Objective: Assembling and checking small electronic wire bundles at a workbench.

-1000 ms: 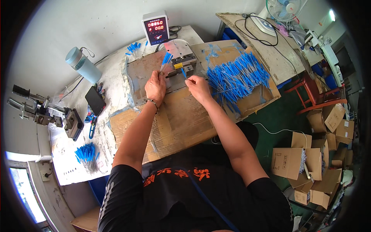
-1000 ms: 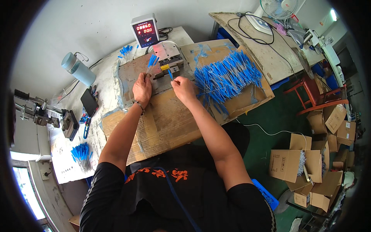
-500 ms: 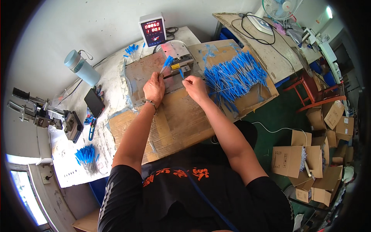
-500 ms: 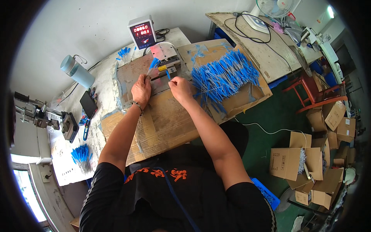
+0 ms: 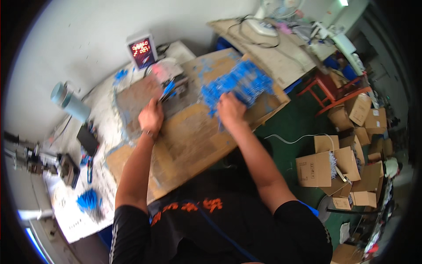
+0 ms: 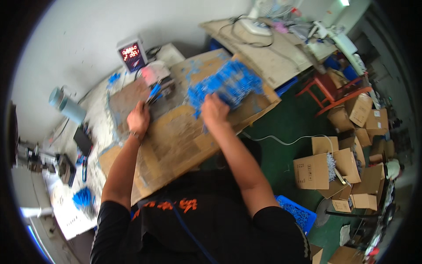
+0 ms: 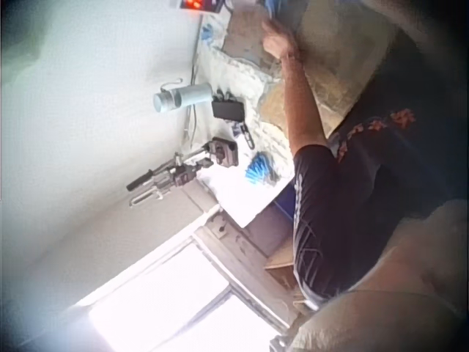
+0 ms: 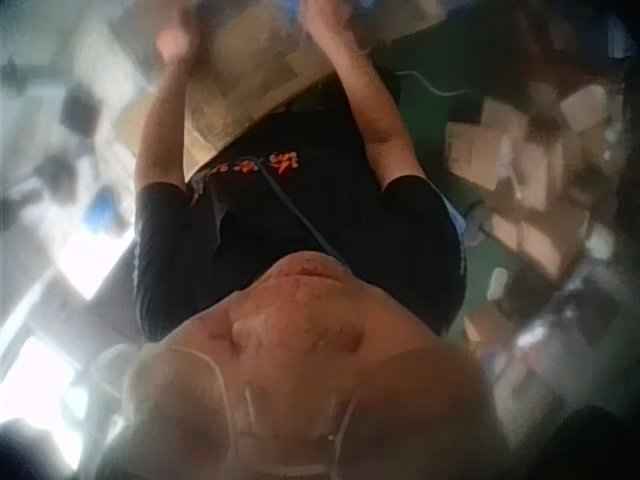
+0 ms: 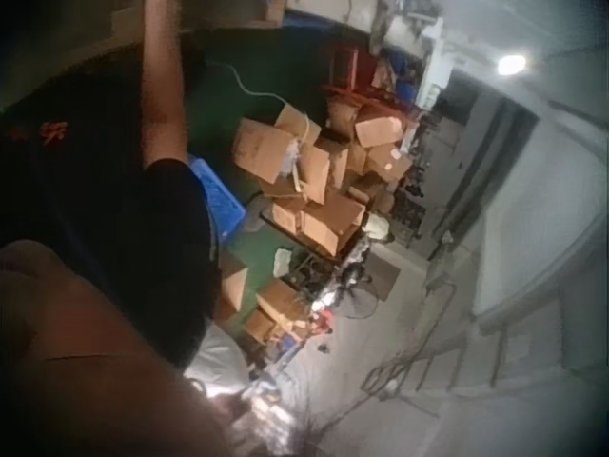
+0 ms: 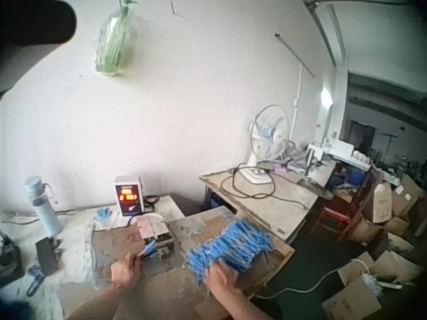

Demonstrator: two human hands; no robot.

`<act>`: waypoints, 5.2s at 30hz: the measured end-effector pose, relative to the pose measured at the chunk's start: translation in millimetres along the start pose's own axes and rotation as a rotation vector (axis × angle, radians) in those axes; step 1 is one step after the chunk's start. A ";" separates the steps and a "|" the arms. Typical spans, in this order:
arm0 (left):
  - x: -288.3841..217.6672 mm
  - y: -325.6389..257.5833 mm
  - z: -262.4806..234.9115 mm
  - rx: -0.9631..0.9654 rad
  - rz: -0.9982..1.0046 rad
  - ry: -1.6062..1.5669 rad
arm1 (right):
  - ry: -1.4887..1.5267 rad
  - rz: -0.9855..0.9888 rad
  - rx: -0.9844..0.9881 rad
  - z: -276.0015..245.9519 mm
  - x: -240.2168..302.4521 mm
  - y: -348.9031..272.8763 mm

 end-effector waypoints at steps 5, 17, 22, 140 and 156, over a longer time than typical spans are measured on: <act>16.4 -13.4 -3.1 -0.066 0.088 -0.010 | -0.004 -0.002 0.176 13.4 10.3 1.8; 13.6 -13.4 -8.8 -0.110 0.136 -0.076 | 0.402 0.196 0.099 -6.3 -0.5 10.4; 23.3 -9.5 -7.4 -0.099 -0.176 -0.158 | 0.856 0.212 -0.278 -27.7 24.4 20.5; 24.6 -6.0 1.1 -0.195 -0.234 -0.150 | 0.964 0.412 0.274 76.3 89.3 -12.9; 14.6 -2.0 -3.8 -0.095 -0.121 -0.005 | 0.138 -0.159 -0.059 22.9 49.8 25.7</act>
Point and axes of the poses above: each hand's wrist, its own y-axis towards the middle knuckle, its own z-axis out of the palm, x = y × z, the point moved 2 cm from there along y, towards the middle knuckle, and after that the axes turned 14 degrees about -x, right-handed, at the moved point
